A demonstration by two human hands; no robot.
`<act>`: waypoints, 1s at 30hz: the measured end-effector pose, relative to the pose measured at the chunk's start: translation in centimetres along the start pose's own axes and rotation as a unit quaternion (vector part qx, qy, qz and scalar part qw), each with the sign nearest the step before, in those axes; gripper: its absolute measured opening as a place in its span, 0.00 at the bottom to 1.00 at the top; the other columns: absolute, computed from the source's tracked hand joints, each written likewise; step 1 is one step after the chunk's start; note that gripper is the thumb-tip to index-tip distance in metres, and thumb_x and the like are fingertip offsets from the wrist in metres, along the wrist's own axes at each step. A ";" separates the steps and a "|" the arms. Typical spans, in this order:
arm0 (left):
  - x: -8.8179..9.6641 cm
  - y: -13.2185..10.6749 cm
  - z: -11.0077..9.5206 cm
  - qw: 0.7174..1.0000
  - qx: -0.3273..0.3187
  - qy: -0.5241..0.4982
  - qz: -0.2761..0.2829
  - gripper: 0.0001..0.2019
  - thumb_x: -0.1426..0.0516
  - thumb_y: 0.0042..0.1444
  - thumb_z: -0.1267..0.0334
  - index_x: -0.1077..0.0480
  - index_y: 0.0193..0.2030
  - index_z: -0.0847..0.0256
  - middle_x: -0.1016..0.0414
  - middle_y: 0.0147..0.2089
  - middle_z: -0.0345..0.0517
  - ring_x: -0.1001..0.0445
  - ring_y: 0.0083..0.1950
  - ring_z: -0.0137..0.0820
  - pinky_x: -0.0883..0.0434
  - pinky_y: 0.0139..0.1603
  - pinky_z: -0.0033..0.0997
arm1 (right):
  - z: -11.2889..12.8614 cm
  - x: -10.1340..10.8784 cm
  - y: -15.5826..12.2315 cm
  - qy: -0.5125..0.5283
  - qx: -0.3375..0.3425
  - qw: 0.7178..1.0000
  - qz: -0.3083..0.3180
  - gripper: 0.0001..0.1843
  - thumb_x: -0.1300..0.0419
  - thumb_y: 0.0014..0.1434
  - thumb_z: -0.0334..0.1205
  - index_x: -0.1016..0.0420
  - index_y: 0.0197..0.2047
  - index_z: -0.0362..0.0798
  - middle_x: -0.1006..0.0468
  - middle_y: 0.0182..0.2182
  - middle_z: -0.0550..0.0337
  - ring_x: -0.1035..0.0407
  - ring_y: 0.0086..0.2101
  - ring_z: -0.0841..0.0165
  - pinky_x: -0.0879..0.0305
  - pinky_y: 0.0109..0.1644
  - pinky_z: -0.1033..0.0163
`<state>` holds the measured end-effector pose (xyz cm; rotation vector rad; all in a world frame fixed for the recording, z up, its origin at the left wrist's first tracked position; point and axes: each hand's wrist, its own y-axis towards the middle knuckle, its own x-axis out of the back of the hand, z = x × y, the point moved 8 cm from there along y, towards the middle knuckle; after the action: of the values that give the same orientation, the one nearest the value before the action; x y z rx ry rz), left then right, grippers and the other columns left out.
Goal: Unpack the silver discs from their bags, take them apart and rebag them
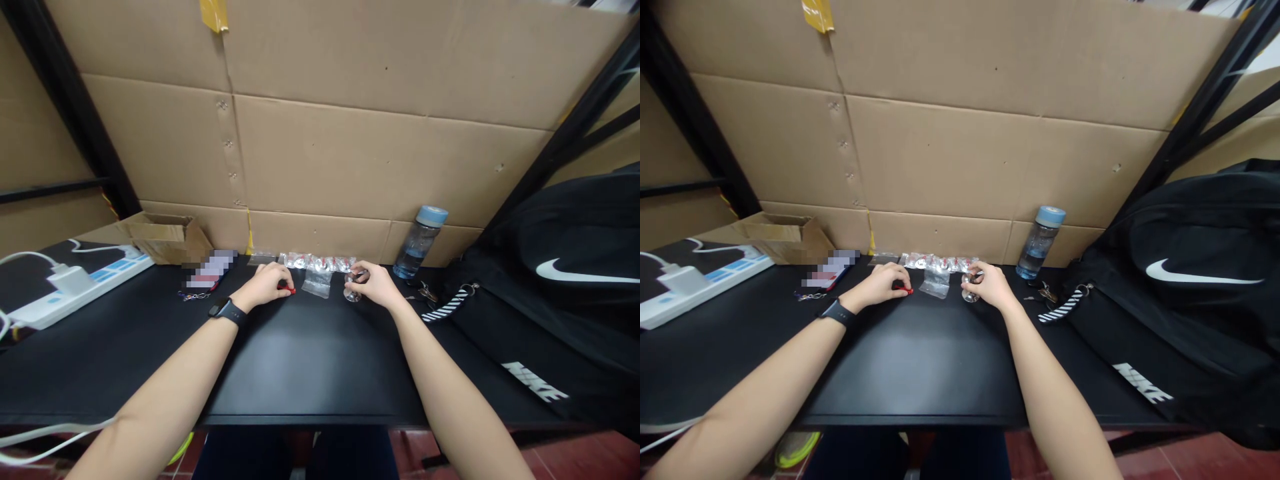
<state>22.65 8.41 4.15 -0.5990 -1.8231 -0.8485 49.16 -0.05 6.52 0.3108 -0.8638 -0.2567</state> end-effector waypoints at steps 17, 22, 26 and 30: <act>-0.7 -0.1 0.1 0.999 0.022 0.009 0.028 0.03 0.38 0.54 0.60 0.21 0.33 0.51 0.25 0.48 0.44 0.33 0.55 0.43 0.43 0.54 0.43 | 0.4 -1.0 -0.1 0.021 0.031 0.999 0.016 0.20 0.29 0.46 0.44 0.23 0.43 0.49 0.19 0.39 0.58 0.25 0.33 0.68 0.30 0.38 0.65; -0.2 -0.3 -1.2 0.999 -0.011 0.003 0.042 0.05 0.39 0.56 0.59 0.22 0.32 0.54 0.24 0.47 0.46 0.35 0.56 0.43 0.43 0.54 0.41 | 1.3 -1.5 -0.2 0.039 0.058 0.997 0.021 0.20 0.29 0.46 0.41 0.23 0.44 0.49 0.19 0.39 0.57 0.25 0.37 0.66 0.29 0.40 0.64; 1.8 -0.4 -3.3 0.998 -0.041 -0.043 -0.030 0.10 0.46 0.65 0.57 0.25 0.39 0.53 0.22 0.44 0.43 0.32 0.52 0.38 0.45 0.53 0.40 | 3.0 -2.0 -0.6 0.048 0.102 0.993 0.026 0.23 0.29 0.47 0.40 0.23 0.47 0.50 0.18 0.39 0.57 0.25 0.38 0.65 0.28 0.42 0.61; 2.9 -0.4 -4.5 0.990 -0.013 -0.090 -0.104 0.08 0.44 0.64 0.55 0.24 0.40 0.51 0.20 0.45 0.41 0.30 0.53 0.38 0.45 0.55 0.42 | 5.1 -2.2 -1.2 0.038 0.140 0.989 0.009 0.23 0.31 0.49 0.40 0.24 0.50 0.53 0.18 0.42 0.58 0.24 0.37 0.64 0.29 0.38 0.61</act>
<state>23.88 4.76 7.84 -0.5223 -2.0671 -0.9838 43.75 -1.26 7.61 0.5702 -0.8276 -0.1056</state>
